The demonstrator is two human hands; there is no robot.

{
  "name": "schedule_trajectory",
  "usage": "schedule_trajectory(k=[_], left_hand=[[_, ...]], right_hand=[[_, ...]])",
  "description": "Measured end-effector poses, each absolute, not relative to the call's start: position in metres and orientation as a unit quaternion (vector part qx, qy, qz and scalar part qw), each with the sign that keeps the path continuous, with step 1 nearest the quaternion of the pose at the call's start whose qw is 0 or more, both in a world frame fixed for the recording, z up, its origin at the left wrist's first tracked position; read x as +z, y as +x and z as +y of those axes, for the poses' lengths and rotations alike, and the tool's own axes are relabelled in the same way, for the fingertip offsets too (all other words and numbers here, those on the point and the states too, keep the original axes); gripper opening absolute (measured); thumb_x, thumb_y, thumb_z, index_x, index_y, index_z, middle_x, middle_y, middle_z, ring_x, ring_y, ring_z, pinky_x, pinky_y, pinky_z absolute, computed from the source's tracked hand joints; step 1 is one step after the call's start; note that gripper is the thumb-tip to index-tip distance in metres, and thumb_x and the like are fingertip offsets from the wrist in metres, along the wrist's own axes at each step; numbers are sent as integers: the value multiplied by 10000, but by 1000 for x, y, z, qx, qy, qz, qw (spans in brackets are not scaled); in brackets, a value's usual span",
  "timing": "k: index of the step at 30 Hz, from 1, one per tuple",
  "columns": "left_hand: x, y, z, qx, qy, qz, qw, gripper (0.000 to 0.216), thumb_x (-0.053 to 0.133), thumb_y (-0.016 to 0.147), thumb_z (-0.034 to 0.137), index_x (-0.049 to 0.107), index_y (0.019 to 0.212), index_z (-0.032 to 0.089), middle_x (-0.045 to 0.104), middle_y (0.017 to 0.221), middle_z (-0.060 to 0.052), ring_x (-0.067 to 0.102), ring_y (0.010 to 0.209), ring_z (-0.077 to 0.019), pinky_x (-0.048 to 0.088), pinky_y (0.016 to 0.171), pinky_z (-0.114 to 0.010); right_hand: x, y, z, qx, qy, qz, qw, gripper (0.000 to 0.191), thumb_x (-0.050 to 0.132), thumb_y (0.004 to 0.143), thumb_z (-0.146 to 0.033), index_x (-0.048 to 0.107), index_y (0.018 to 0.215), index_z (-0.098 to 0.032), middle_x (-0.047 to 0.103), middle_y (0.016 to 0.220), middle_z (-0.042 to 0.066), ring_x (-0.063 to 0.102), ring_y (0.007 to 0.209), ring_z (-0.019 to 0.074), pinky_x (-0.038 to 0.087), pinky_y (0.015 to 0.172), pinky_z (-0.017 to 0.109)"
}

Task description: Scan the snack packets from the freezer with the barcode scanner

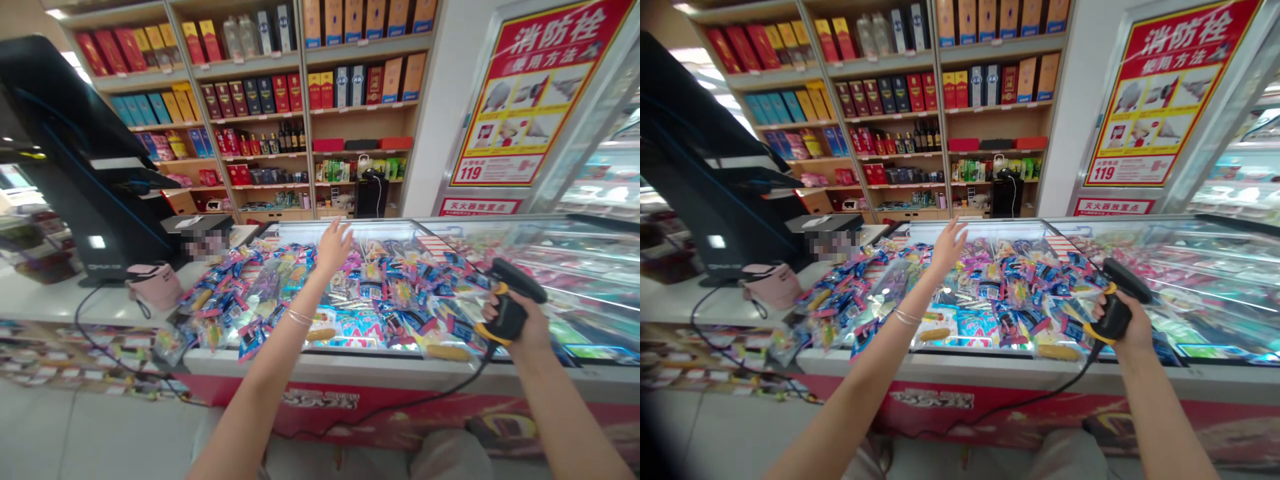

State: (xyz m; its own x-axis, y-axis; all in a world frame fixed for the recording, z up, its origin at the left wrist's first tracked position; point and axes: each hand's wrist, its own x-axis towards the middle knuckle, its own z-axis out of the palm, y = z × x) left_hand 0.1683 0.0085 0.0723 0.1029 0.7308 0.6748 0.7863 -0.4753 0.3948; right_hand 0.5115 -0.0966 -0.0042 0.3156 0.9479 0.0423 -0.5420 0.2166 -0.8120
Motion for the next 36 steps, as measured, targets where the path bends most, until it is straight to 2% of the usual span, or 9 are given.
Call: schedule_trajectory(k=[5,9,15,19,21,24,29,31,36], left_hand=[[85,54,8,-453,-684,-568,71,322,423,900,278,626,1131,184,498,1385,-101,477,1258,-233,368,1058,-386],[78,-7,-1,-366,-655,-655,91,327,417,890,277,628,1120,181,549,1325,-101,542,1171,-234,411,996,-353],[63,-68,-31,-124,-592,-794,67,434,432,870,421,582,1176,152,609,1197,-174,580,1101,-304,449,889,-393],[48,-90,-47,18,-551,-834,10,598,560,760,533,557,1198,126,551,1267,-229,512,1187,-363,387,955,-482],[39,-93,-50,52,-548,-835,11,674,650,678,526,554,1204,116,521,1297,-245,459,1236,-375,348,986,-502],[26,-92,-50,45,-548,-834,48,693,722,625,442,558,1202,95,514,1296,-248,439,1245,-369,363,968,-461],[17,-84,-46,43,-547,-831,91,593,746,598,281,586,1130,74,586,1186,-246,510,1161,-350,389,937,-409],[19,-78,-41,25,-548,-831,90,559,722,629,318,583,1110,70,611,1146,-243,529,1142,-354,403,919,-404],[32,-60,-17,-78,-552,-828,60,486,485,830,414,500,1192,90,650,1088,-213,619,1033,-309,466,808,-364]], right_hand=[[42,450,-90,531,-332,-344,700,142,601,659,-281,582,762,-185,441,611,-6,395,416,86,346,355,217],[55,379,-65,601,-307,-385,629,177,599,662,-327,553,761,-188,458,597,-20,410,403,84,348,360,218],[26,279,-25,686,-274,-440,511,225,596,695,-401,499,672,-199,478,522,-19,437,399,98,372,356,211],[-5,239,-14,734,-266,-434,449,223,633,668,-388,537,686,-187,531,545,-16,457,383,90,380,350,206],[-19,231,-15,744,-270,-453,410,227,640,672,-385,553,698,-177,553,563,-11,475,387,91,386,348,206],[-34,228,-19,753,-294,-476,347,249,624,703,-408,563,687,-167,578,568,4,490,390,99,407,351,217],[-39,229,-26,752,-320,-478,323,284,609,718,-436,572,660,-161,563,488,11,481,358,112,430,355,235],[-37,229,-27,767,-318,-467,305,300,590,734,-452,568,655,-163,541,457,4,478,356,118,449,370,252],[-36,229,-26,768,-313,-467,306,297,596,722,-442,570,646,-156,539,462,4,486,376,120,459,374,255]])
